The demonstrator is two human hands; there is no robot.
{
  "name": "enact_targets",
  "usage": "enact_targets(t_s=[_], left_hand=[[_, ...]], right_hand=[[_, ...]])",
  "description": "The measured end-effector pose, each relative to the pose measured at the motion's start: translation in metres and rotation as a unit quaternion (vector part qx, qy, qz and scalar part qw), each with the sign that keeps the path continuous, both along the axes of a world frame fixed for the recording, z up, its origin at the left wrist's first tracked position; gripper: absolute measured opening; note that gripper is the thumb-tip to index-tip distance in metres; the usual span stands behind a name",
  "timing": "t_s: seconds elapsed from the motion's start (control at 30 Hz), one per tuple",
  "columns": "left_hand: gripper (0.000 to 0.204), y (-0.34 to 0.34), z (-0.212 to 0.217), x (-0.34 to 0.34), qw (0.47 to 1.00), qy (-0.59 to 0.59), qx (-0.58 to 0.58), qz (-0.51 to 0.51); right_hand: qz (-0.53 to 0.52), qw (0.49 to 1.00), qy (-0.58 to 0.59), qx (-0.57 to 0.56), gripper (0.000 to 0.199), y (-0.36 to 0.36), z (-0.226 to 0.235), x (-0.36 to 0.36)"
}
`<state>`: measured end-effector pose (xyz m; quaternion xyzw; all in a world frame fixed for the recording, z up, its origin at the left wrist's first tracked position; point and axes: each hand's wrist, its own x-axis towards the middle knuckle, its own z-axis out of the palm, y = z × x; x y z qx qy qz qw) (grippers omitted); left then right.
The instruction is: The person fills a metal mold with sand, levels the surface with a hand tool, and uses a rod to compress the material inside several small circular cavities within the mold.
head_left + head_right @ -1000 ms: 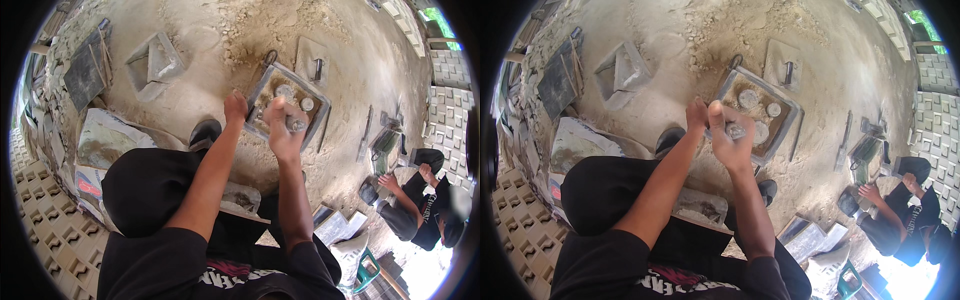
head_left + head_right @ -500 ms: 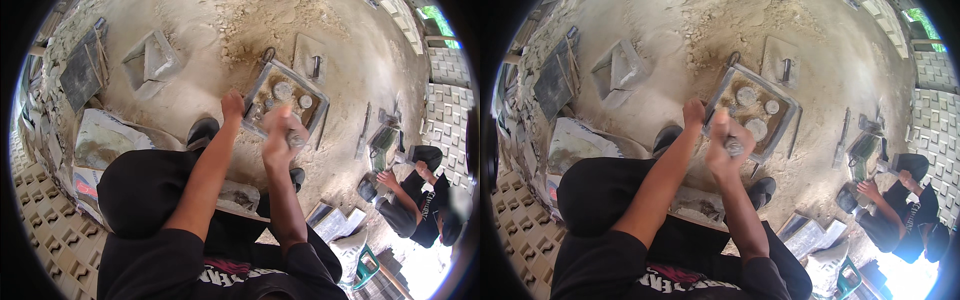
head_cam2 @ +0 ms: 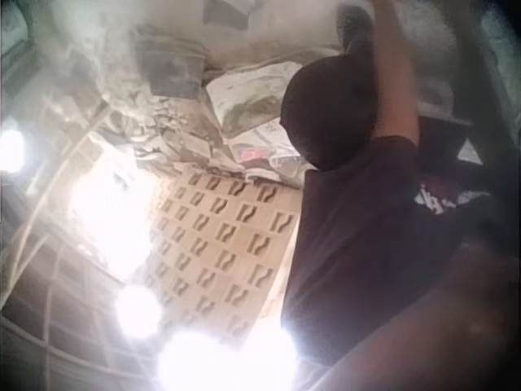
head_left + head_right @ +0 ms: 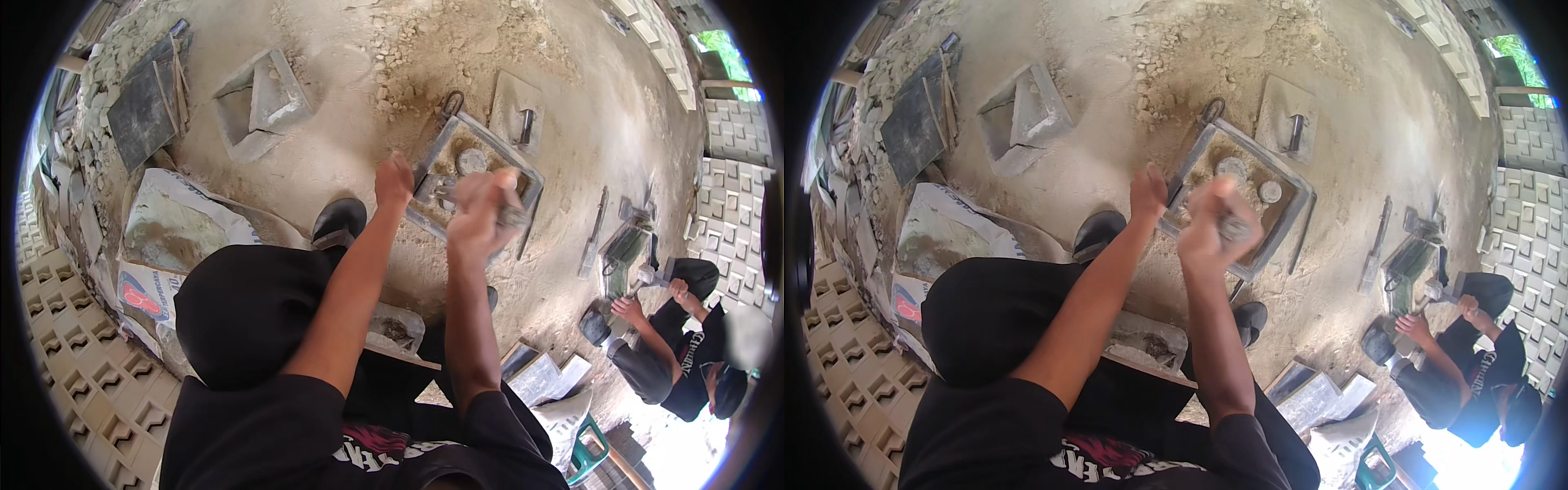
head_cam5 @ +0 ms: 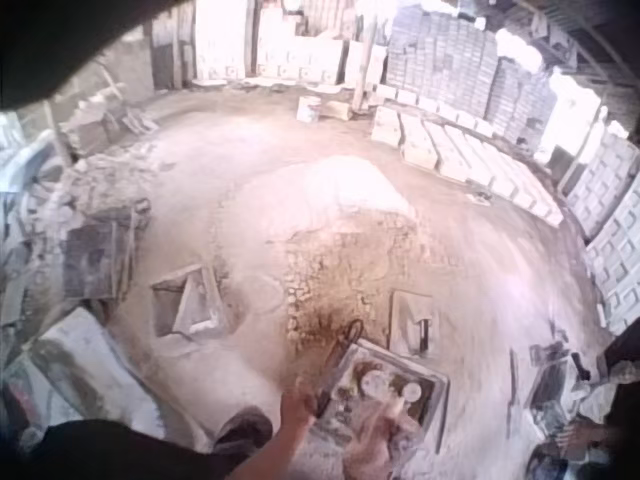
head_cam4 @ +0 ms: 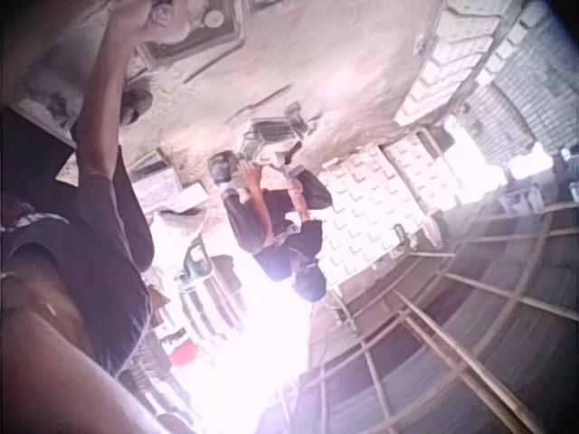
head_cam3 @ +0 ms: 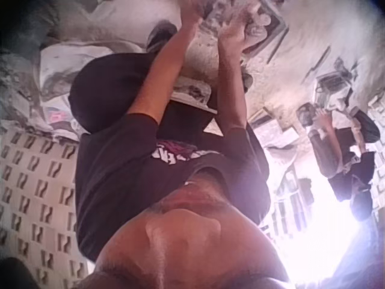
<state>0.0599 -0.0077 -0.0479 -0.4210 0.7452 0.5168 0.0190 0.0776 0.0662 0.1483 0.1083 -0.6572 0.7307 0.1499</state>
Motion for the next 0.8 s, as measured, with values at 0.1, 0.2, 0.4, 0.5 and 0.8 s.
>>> enact_targets(t_s=[0.1, 0.2, 0.4, 0.5, 0.8], left_hand=[[0.062, -0.001, 0.011, -0.002, 1.0, -0.006, -0.005, -0.005], [0.061, 0.002, 0.014, -0.001, 0.999, -0.017, -0.018, -0.042], [0.057, 0.004, 0.029, 0.002, 0.992, -0.025, -0.068, -0.103], [0.057, 0.002, 0.034, -0.001, 0.99, -0.02, -0.086, -0.109], [0.06, -0.001, 0.021, -0.007, 0.99, -0.026, -0.086, -0.109]], right_hand=[[0.015, 0.994, 0.091, -0.065, 0.047, 0.006, -0.007, -0.012], [0.044, 0.997, -0.006, 0.063, 0.037, 0.004, -0.02, -0.022], [0.041, 0.997, 0.004, -0.06, 0.032, 0.003, -0.002, -0.042], [0.043, 0.996, 0.011, -0.075, 0.038, 0.0, 0.008, -0.057], [0.068, 0.997, -0.027, -0.024, 0.045, -0.003, -0.002, -0.089]])
